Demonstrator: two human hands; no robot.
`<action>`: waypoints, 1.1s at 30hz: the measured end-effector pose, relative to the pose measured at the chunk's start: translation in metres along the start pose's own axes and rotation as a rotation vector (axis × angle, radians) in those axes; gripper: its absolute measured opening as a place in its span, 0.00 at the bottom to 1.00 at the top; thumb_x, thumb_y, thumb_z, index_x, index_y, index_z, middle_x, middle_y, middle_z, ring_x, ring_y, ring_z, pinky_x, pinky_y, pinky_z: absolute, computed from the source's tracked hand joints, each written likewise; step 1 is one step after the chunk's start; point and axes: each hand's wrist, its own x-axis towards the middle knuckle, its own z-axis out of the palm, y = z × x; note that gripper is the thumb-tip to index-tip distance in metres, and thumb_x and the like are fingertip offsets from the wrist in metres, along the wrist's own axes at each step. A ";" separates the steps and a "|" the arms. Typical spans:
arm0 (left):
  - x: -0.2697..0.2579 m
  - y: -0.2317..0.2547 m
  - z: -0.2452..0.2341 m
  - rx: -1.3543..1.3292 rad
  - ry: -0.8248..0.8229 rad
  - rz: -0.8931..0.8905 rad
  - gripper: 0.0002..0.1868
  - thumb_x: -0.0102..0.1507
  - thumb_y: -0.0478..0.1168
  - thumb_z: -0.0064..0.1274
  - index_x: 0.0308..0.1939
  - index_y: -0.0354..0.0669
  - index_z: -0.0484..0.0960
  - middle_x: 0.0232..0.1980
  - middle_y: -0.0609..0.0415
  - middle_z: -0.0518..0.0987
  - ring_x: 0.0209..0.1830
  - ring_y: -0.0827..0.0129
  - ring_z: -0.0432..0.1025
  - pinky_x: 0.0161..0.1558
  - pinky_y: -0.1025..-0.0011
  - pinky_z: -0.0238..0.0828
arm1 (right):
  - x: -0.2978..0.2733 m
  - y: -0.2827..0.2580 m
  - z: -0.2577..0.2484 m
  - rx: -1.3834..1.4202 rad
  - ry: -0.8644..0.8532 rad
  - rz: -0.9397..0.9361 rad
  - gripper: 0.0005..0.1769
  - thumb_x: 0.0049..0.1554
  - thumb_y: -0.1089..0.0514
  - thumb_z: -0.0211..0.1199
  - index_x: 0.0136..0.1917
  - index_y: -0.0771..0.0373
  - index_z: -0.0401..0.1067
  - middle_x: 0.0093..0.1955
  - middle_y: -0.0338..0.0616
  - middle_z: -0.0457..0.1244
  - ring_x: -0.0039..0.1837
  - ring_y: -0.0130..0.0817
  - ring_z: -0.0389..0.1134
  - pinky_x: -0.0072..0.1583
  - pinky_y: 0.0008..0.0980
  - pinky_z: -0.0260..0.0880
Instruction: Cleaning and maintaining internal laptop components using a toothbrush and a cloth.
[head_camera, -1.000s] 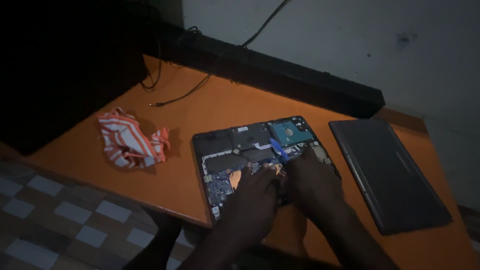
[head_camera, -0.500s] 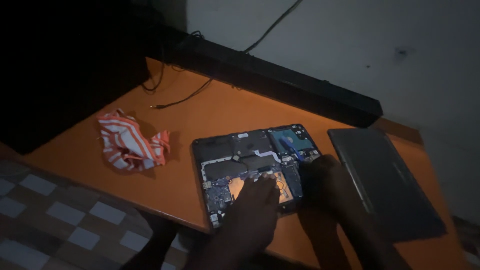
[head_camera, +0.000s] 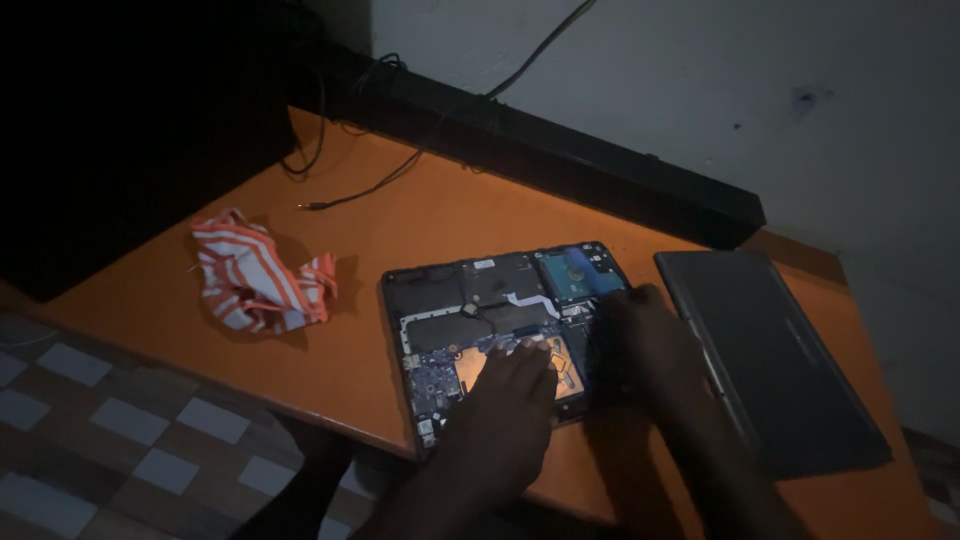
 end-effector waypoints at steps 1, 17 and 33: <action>-0.002 -0.001 0.001 0.001 -0.002 -0.002 0.31 0.57 0.35 0.56 0.61 0.18 0.70 0.67 0.24 0.69 0.72 0.35 0.60 0.70 0.44 0.51 | 0.003 -0.004 0.000 0.002 -0.002 -0.001 0.18 0.66 0.52 0.50 0.61 0.62 0.74 0.57 0.50 0.67 0.52 0.39 0.72 0.56 0.41 0.72; 0.000 0.002 -0.005 -0.016 -0.013 -0.004 0.30 0.58 0.36 0.56 0.61 0.18 0.70 0.69 0.26 0.68 0.75 0.38 0.58 0.73 0.47 0.51 | 0.017 -0.006 -0.004 -0.053 -0.117 0.127 0.20 0.67 0.50 0.45 0.65 0.58 0.72 0.68 0.48 0.61 0.59 0.38 0.70 0.60 0.40 0.71; -0.002 0.002 -0.003 -0.057 0.011 -0.006 0.29 0.61 0.39 0.56 0.60 0.20 0.72 0.68 0.27 0.69 0.74 0.37 0.59 0.72 0.44 0.50 | 0.037 0.068 0.028 0.117 -0.098 0.226 0.21 0.71 0.50 0.43 0.61 0.62 0.74 0.54 0.52 0.70 0.51 0.40 0.73 0.55 0.41 0.74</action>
